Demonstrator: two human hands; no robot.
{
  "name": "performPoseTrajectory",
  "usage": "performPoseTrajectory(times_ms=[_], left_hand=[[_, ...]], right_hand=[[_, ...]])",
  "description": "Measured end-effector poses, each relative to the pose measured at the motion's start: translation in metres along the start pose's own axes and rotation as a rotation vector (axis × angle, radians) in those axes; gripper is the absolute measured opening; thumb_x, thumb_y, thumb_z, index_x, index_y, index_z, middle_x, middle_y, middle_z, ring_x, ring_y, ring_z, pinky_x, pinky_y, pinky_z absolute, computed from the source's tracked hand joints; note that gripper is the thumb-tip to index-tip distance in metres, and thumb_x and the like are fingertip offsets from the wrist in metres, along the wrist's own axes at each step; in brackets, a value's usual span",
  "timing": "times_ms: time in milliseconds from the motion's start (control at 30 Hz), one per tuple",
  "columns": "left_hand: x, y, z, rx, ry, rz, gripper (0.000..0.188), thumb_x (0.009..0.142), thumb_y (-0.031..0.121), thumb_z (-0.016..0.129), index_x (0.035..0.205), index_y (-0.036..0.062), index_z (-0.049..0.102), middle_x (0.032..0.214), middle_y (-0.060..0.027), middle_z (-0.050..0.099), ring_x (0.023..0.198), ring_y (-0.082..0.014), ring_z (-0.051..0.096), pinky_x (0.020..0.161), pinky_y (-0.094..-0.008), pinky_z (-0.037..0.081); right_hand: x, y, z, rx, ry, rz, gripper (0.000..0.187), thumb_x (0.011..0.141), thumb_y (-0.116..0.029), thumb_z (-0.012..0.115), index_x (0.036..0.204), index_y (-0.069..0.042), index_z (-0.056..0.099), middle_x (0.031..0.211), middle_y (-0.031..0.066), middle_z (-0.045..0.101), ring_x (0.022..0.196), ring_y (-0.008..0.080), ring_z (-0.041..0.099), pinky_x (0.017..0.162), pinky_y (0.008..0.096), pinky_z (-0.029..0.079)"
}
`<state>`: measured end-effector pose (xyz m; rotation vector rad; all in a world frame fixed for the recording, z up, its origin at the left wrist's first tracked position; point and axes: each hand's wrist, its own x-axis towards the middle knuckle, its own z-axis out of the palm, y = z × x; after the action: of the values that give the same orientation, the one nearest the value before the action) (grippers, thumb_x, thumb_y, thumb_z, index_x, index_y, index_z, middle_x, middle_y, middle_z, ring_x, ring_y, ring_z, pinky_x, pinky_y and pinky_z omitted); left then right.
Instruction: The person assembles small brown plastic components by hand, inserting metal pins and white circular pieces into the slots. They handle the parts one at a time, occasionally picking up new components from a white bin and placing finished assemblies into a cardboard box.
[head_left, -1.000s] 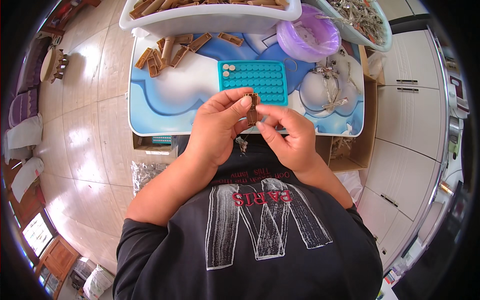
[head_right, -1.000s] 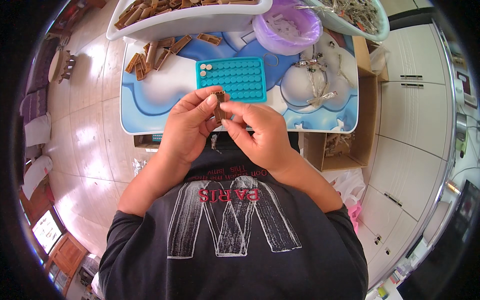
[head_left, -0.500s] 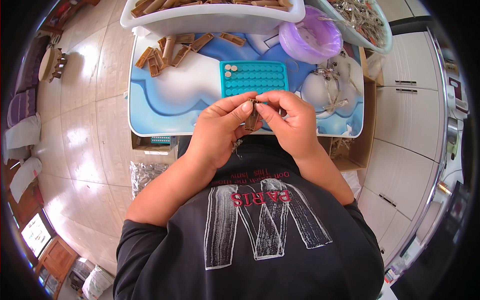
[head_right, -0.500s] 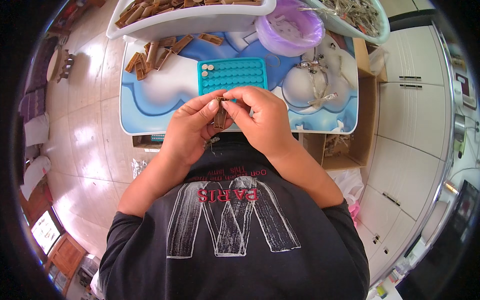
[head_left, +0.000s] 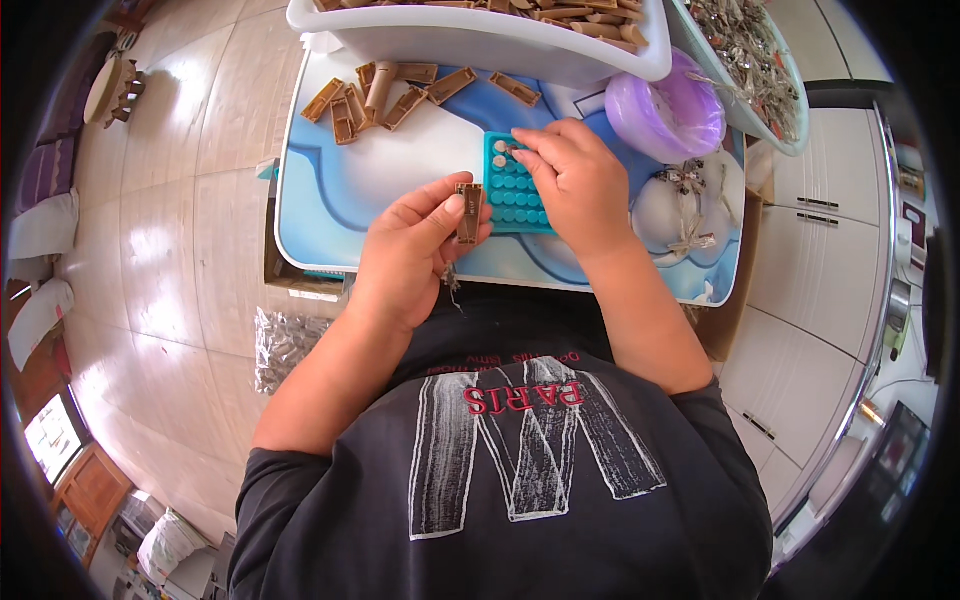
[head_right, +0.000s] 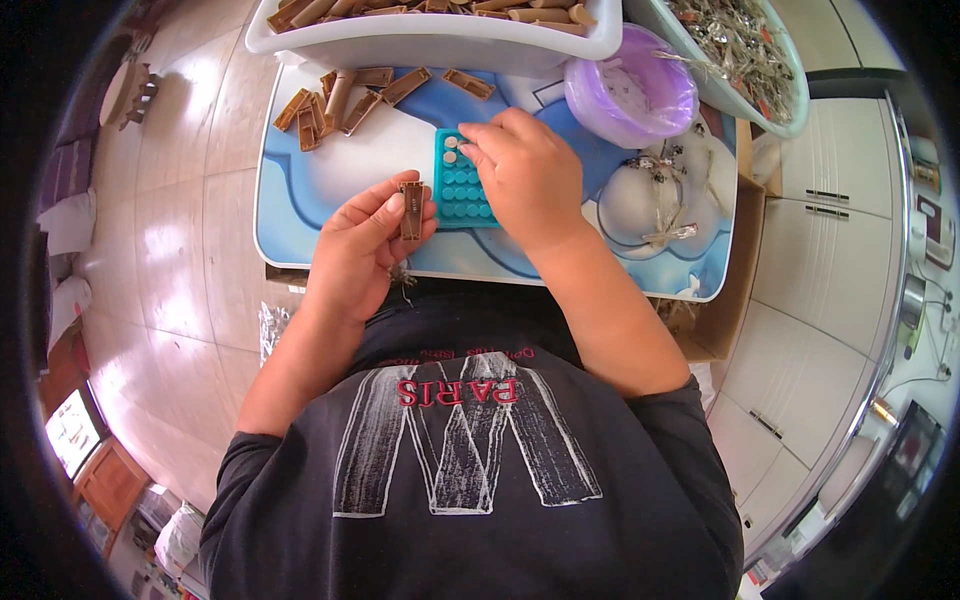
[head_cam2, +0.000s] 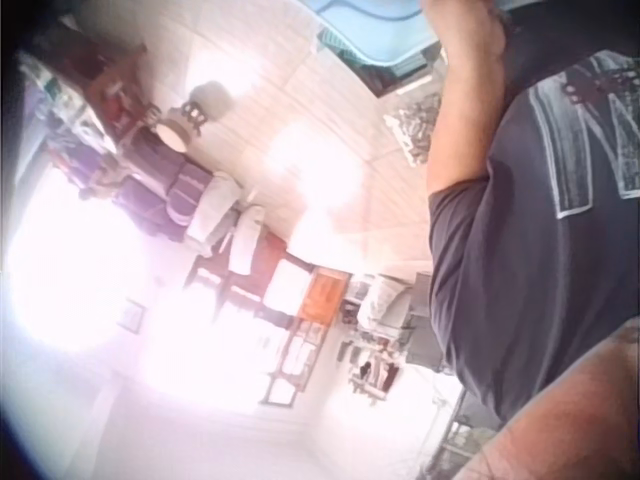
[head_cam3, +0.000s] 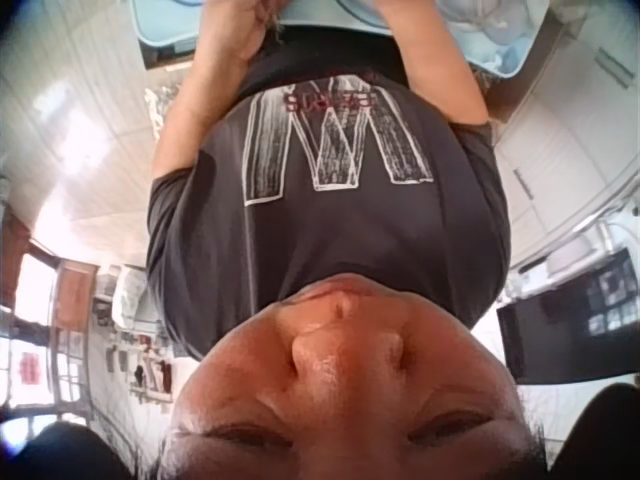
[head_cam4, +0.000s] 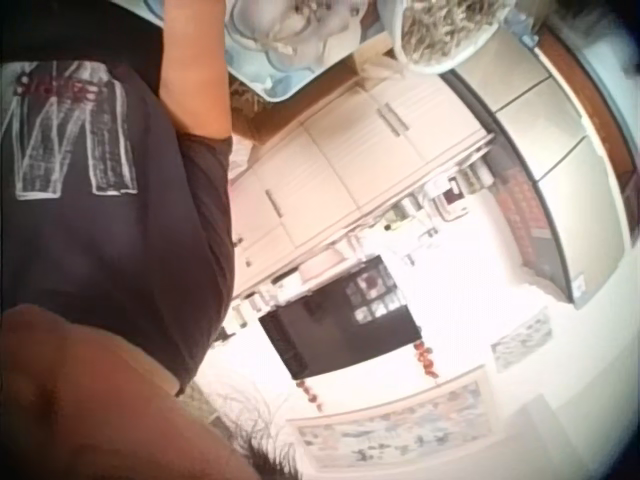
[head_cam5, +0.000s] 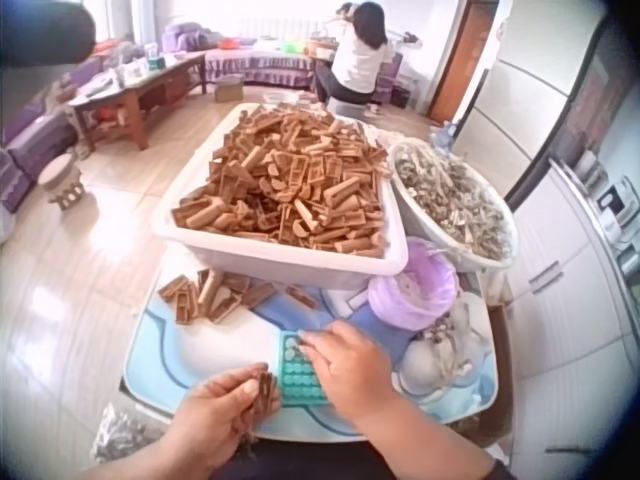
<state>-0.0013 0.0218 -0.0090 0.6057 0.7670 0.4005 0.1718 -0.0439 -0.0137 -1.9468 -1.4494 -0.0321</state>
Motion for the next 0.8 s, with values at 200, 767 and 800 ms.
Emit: performPoseTrajectory(times_ms=[200,767,800], left_hand=[[0.005,0.000,-0.002,-0.063,-0.009,0.008,0.032,0.092,0.013,0.054,0.120,-0.0022,0.052,0.104,-0.0112,0.062,0.095,-0.0195,0.062,0.084,-0.0313,0.052],[0.009,0.001,-0.001,-0.111,-0.005,-0.020,0.029,0.092,0.008,0.052,0.119,-0.0043,0.052,0.101,-0.0119,0.062,0.090,-0.0185,0.063,0.079,-0.0287,0.052],[0.009,0.001,-0.001,-0.109,-0.015,-0.019,0.029,0.092,0.008,0.052,0.119,-0.0043,0.052,0.100,-0.0117,0.062,0.089,-0.0181,0.063,0.079,-0.0287,0.052]], right_hand=[[0.001,0.004,0.006,-0.035,-0.035,-0.035,0.007,0.069,-0.013,0.069,0.073,-0.009,0.064,0.074,0.0037,0.058,0.069,0.0256,0.058,0.060,0.0362,0.047],[0.001,-0.024,-0.004,0.216,-0.001,-0.163,0.013,0.066,-0.010,0.072,0.071,-0.006,0.061,0.071,0.0059,0.057,0.068,0.0259,0.055,0.059,0.0361,0.044],[0.000,-0.026,-0.002,0.213,0.003,-0.184,0.013,0.065,-0.009,0.072,0.071,-0.006,0.061,0.071,0.0059,0.057,0.068,0.0256,0.055,0.059,0.0360,0.044]])
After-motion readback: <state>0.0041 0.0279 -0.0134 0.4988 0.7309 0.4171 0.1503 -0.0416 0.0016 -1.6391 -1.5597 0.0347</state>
